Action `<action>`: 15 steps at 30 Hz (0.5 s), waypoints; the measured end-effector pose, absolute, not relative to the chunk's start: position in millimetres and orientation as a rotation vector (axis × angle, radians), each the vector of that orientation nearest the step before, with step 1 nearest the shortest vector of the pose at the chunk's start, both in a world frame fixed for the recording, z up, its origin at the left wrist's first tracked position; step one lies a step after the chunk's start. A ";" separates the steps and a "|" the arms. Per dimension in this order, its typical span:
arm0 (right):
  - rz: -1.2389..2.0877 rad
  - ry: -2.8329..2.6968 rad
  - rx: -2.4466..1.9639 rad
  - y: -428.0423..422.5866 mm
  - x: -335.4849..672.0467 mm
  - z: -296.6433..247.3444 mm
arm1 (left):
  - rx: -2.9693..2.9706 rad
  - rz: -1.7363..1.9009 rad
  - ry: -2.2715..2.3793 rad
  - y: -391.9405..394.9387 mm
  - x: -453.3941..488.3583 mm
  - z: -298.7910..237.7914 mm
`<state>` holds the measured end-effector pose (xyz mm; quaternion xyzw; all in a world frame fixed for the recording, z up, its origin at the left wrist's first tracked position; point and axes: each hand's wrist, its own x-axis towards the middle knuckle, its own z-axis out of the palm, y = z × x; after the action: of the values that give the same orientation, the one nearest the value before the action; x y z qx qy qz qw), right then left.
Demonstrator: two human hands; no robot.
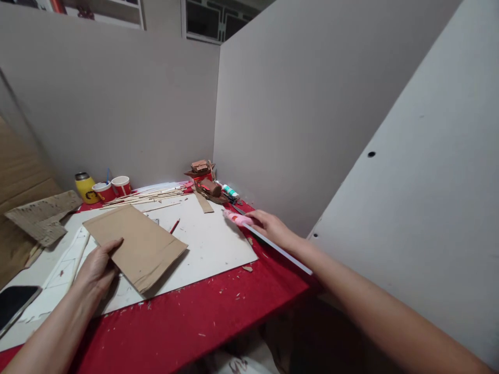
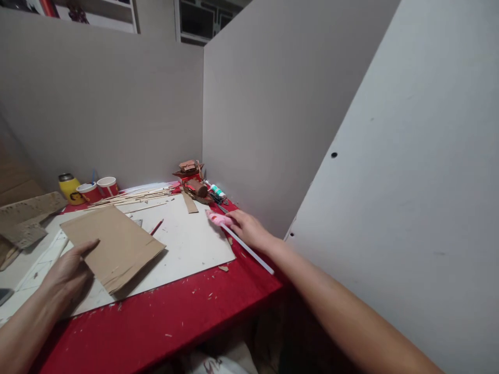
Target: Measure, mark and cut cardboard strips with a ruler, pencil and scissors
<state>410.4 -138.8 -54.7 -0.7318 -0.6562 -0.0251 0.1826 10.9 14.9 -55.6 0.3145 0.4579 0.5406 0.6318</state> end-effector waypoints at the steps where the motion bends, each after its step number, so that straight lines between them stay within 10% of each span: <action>1: -0.043 -1.894 -2.002 -138.7 403.5 -57.6 | 0.720 1.226 1.052 13.0 11.5 -54.6; 15: 0.074 -1.784 -2.421 -145.8 425.7 -47.5 | 0.663 1.120 1.101 -11.9 26.5 -36.5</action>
<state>425.7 -145.8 -47.5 -0.8030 -0.5918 0.0246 0.0665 26.5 -11.9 -36.5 0.2930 0.4863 0.4945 0.6581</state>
